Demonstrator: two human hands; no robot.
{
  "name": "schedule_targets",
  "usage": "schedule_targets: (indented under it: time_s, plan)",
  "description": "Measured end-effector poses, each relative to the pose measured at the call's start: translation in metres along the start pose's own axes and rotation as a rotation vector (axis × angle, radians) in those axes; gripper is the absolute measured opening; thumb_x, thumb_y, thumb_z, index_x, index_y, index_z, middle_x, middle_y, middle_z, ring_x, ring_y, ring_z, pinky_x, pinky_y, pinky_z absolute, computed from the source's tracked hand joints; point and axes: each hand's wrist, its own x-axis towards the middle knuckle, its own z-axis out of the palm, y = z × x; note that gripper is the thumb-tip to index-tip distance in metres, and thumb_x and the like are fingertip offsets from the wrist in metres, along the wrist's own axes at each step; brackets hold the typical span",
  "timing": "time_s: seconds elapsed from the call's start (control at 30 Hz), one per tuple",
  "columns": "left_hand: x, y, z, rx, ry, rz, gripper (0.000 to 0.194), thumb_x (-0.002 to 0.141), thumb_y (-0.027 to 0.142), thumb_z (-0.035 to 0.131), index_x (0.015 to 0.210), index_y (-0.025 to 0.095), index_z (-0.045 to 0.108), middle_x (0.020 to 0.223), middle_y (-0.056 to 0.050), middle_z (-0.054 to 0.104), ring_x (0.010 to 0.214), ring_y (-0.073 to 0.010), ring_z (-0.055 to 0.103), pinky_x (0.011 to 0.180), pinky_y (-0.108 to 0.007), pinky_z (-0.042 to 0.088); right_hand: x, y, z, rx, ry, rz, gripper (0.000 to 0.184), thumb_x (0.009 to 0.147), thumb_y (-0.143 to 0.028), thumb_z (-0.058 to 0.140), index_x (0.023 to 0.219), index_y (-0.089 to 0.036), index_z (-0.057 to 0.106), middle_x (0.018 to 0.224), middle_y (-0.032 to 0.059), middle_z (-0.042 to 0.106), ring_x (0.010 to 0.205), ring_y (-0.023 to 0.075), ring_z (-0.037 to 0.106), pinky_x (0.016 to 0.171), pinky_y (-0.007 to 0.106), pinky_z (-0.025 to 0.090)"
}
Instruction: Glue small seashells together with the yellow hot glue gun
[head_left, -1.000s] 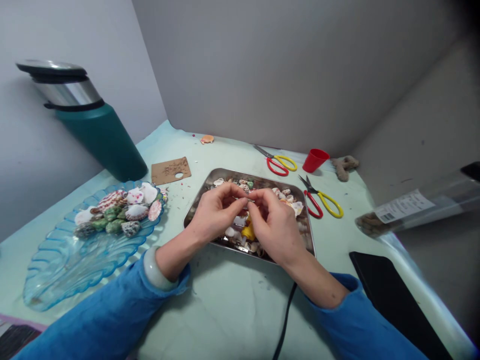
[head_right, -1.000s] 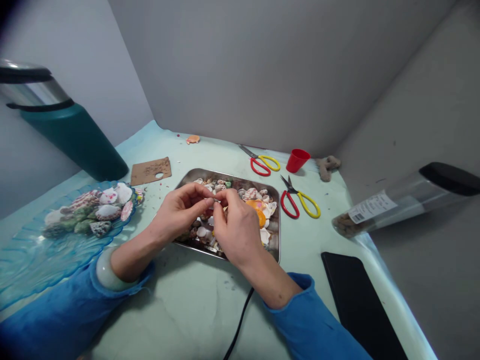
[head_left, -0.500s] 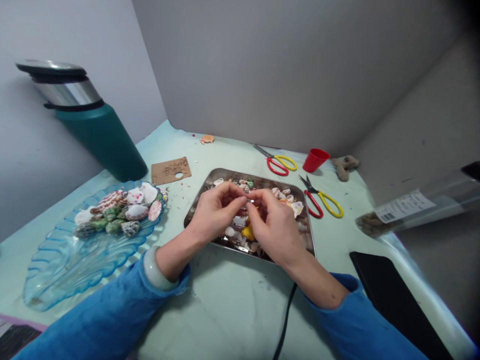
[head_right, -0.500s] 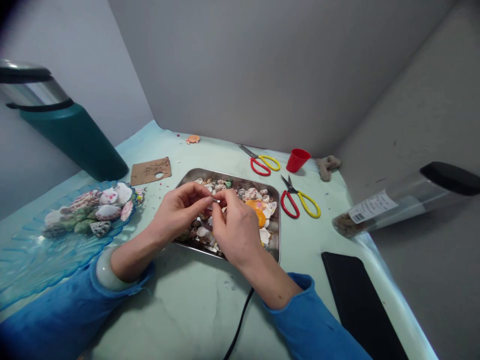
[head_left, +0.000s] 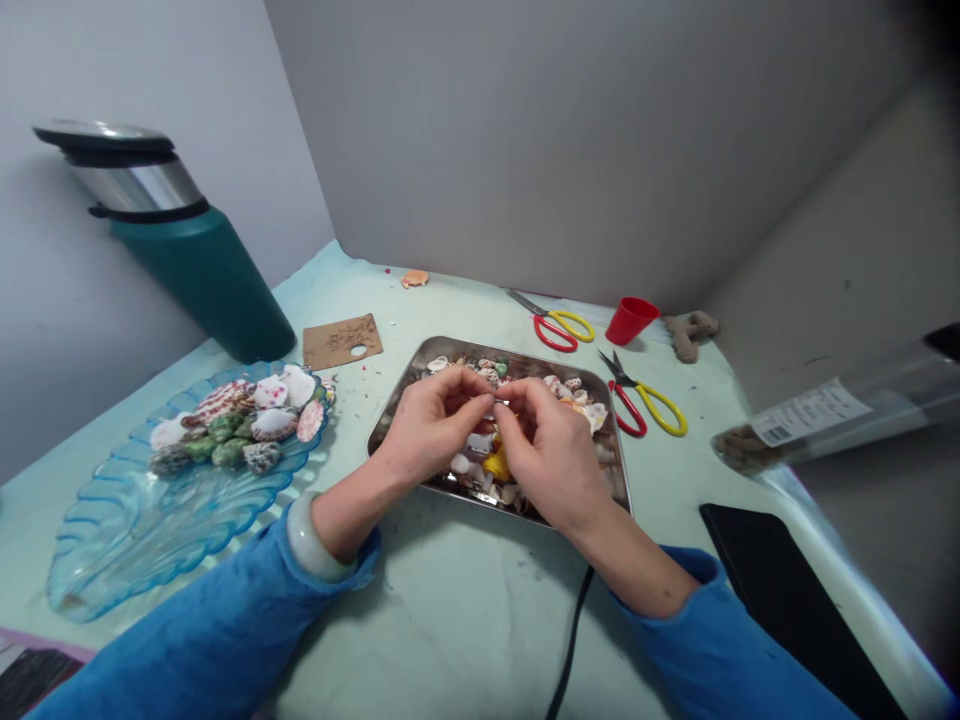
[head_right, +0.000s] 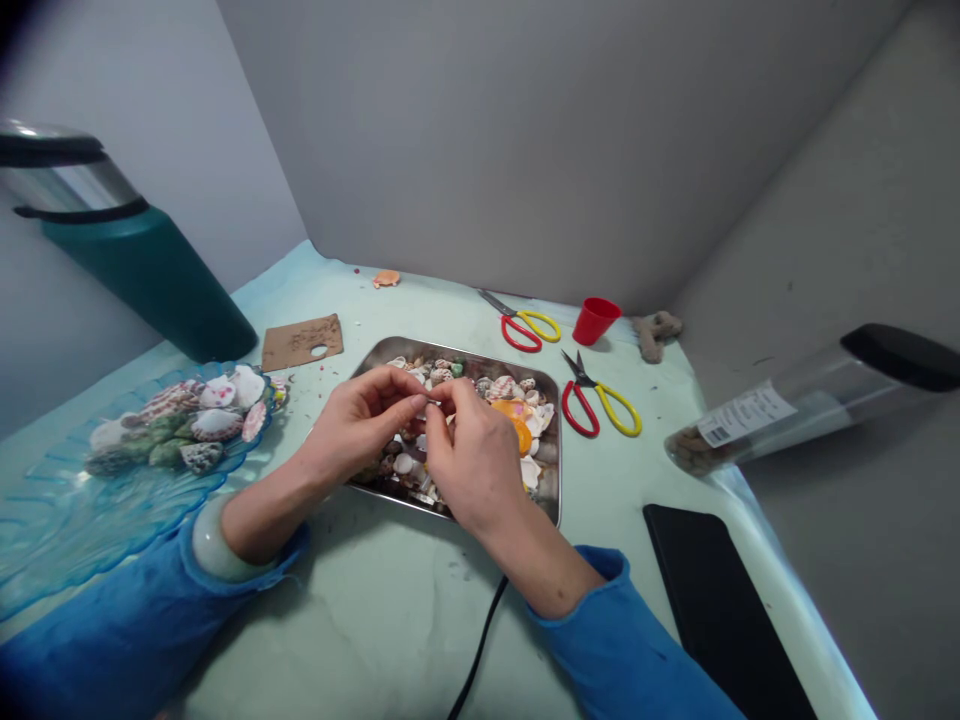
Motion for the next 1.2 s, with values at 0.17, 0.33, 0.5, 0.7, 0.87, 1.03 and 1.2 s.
schedule_targets:
  time_s: [0.17,0.33,0.5,0.7,0.87,1.03,1.2]
  plan:
    - [0.0001,-0.0007,-0.0007,0.015,0.003,0.01,0.006,0.076,0.019,0.062,0.08,0.014,0.059,0.074,0.0,0.061,0.065,-0.0091,0.059,0.061,-0.02,0.053,-0.0006,-0.001,-0.0009,0.002,0.003,0.003,0.011,0.086,-0.022,0.052,0.094,-0.019,0.059,0.075,0.0004,0.068,0.062,0.0149,0.061,0.06,0.026,0.042]
    - [-0.0001,-0.0021,-0.0013,0.026,-0.004,0.022,0.006,0.076,0.019,0.062,0.08,0.014,0.06,0.074,0.0,0.062,0.066,-0.0095,0.06,0.062,-0.02,0.054,-0.001,-0.0008,-0.0001,0.005,0.009,0.003,0.011,0.086,-0.022,0.051,0.093,-0.019,0.059,0.074,0.0004,0.067,0.061,0.0146,0.06,0.059,0.027,0.041]
    - [0.0005,-0.0036,-0.0014,0.028,-0.006,0.022,0.006,0.077,0.018,0.061,0.081,0.014,0.06,0.075,-0.001,0.063,0.067,-0.0095,0.06,0.063,-0.021,0.054,-0.0003,0.0,-0.0004,0.004,0.007,-0.001,0.011,0.086,-0.022,0.051,0.094,-0.019,0.059,0.075,0.0002,0.068,0.061,0.0142,0.06,0.059,0.026,0.041]
    - [0.0001,-0.0017,-0.0005,0.032,-0.003,0.011,0.006,0.076,0.018,0.062,0.08,0.014,0.061,0.074,0.0,0.063,0.066,-0.0095,0.061,0.063,-0.021,0.054,0.0005,0.0,0.0001,-0.007,0.009,0.0,0.012,0.086,-0.022,0.051,0.093,-0.019,0.06,0.072,-0.0001,0.067,0.059,0.0142,0.058,0.058,0.026,0.04]
    - [0.0002,-0.0016,-0.0006,0.041,-0.009,0.014,0.006,0.077,0.019,0.062,0.08,0.014,0.062,0.075,0.0,0.063,0.066,-0.0096,0.061,0.062,-0.021,0.054,-0.0012,-0.0006,-0.0005,0.0,0.006,-0.003,0.012,0.087,-0.023,0.051,0.094,-0.019,0.059,0.072,0.0005,0.066,0.061,0.0148,0.059,0.059,0.027,0.041]
    - [0.0008,-0.0036,-0.0021,0.05,-0.019,0.004,0.007,0.077,0.019,0.062,0.082,0.014,0.062,0.078,-0.001,0.065,0.068,-0.0104,0.062,0.064,-0.022,0.054,-0.0009,0.0003,-0.0002,-0.006,0.003,0.001,0.013,0.087,-0.023,0.05,0.095,-0.019,0.06,0.072,0.0005,0.066,0.061,0.0149,0.059,0.059,0.027,0.041]
    - [0.0005,-0.0033,-0.0025,0.045,-0.022,0.006,0.007,0.076,0.019,0.062,0.082,0.014,0.062,0.078,-0.001,0.065,0.068,-0.0105,0.062,0.064,-0.022,0.054,-0.0005,0.0012,-0.0001,-0.007,0.007,0.0,0.012,0.086,-0.023,0.051,0.094,-0.019,0.06,0.072,0.0003,0.066,0.062,0.015,0.06,0.059,0.027,0.041]
